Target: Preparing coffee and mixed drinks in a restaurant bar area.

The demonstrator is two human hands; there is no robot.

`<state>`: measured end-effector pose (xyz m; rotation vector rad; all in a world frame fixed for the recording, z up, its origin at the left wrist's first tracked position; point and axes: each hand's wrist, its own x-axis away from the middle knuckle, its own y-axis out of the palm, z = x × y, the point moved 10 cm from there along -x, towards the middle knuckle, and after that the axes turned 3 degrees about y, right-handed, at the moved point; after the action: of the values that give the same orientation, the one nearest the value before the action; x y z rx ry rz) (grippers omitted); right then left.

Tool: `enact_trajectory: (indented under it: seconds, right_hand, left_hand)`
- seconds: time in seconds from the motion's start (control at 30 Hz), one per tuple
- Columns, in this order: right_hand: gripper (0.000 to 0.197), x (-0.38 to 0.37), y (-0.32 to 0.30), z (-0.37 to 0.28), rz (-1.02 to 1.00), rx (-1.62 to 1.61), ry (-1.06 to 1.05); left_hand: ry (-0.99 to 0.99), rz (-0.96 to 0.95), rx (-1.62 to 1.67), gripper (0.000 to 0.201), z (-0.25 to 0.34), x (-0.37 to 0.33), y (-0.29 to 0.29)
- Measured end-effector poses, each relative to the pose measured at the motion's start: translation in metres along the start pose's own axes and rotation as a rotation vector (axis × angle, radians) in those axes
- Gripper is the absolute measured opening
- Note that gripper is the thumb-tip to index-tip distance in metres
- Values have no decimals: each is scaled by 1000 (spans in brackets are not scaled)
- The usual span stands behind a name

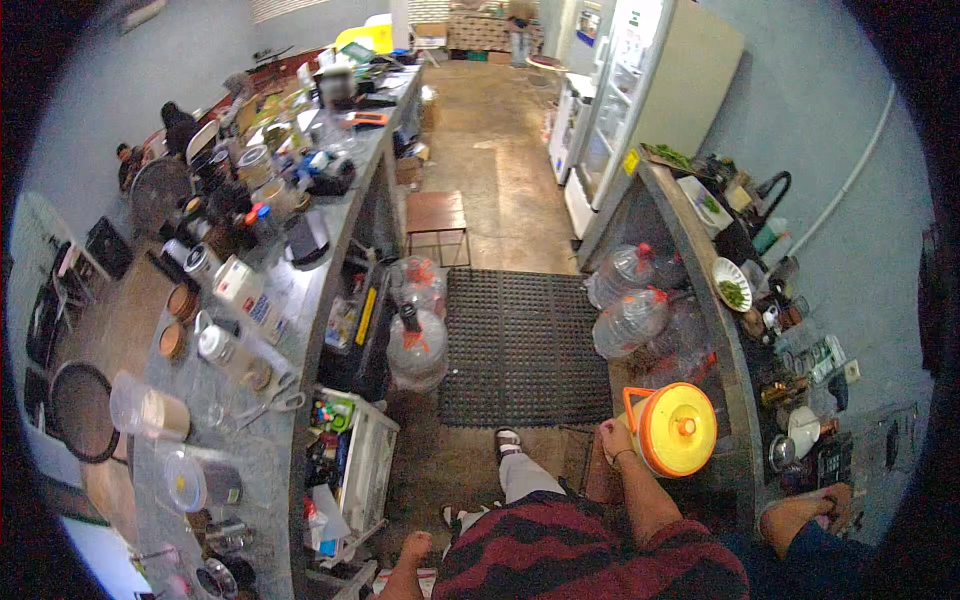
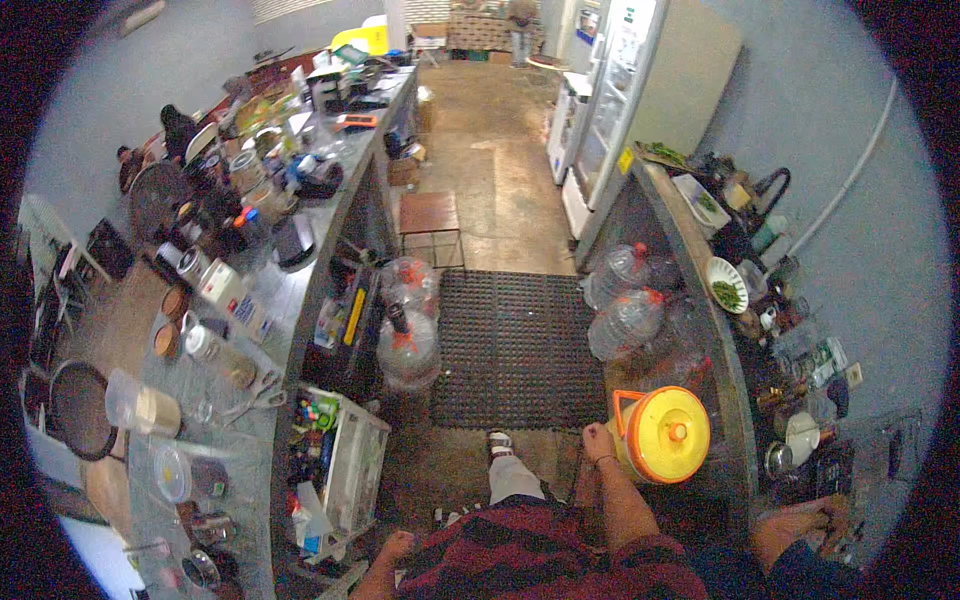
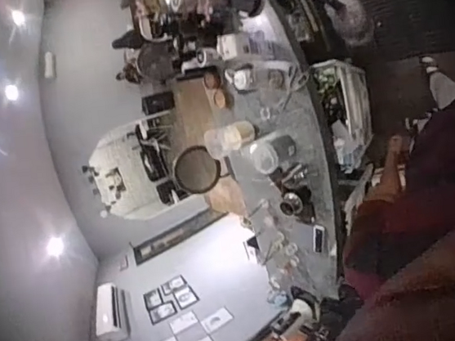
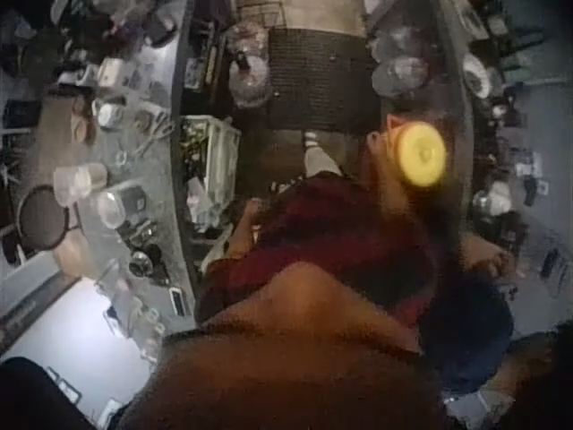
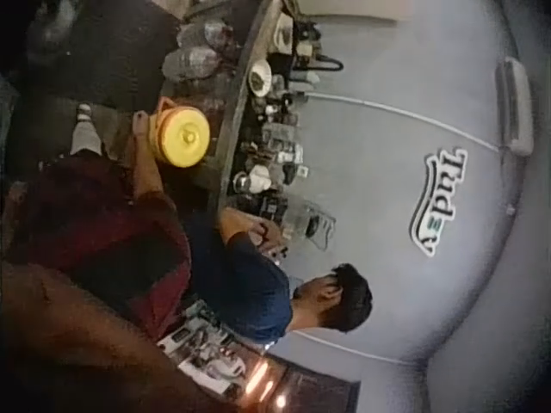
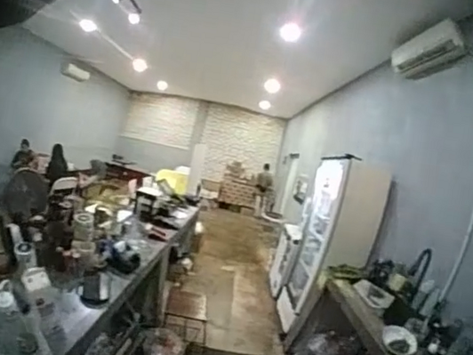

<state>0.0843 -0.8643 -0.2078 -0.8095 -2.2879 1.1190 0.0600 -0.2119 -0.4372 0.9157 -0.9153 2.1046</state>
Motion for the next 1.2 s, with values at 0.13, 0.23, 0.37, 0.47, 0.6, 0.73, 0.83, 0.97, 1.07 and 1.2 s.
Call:
enact_trajectory:
  seconds: [0.13,0.23,0.37,0.47,0.6,0.73,0.83,0.97,1.07,1.2]
  right_hand:
    - [18,-43,-88,26,128,-87,133]
    - [18,-88,-177,19,415,-229,-45]
    - [19,-149,-302,29,582,-185,-11]
    - [19,-189,-396,52,805,-227,45]
    - [18,-199,-484,102,952,-259,147]
    - [18,-214,-537,108,997,-261,234]
    - [17,-192,-586,89,976,-225,253]
    - [15,-169,-662,123,1015,-25,308]
    - [20,-189,-740,157,981,110,391]
    - [44,-273,-824,273,824,432,525]
  left_hand:
    - [205,-141,204,28,75,-33,-10]
    - [148,-215,350,25,109,-59,-11]
    - [44,-315,534,22,188,-93,-1]
    - [-99,9,460,26,245,-136,-13]
    - [393,26,-394,27,410,-144,-16]
    - [190,-78,-230,27,505,-158,-18]
    - [309,-24,75,27,526,-205,-55]
    - [325,9,-151,24,577,-231,-76]
    - [145,34,-51,21,588,-237,-82]
    - [307,148,-140,20,601,-240,-92]
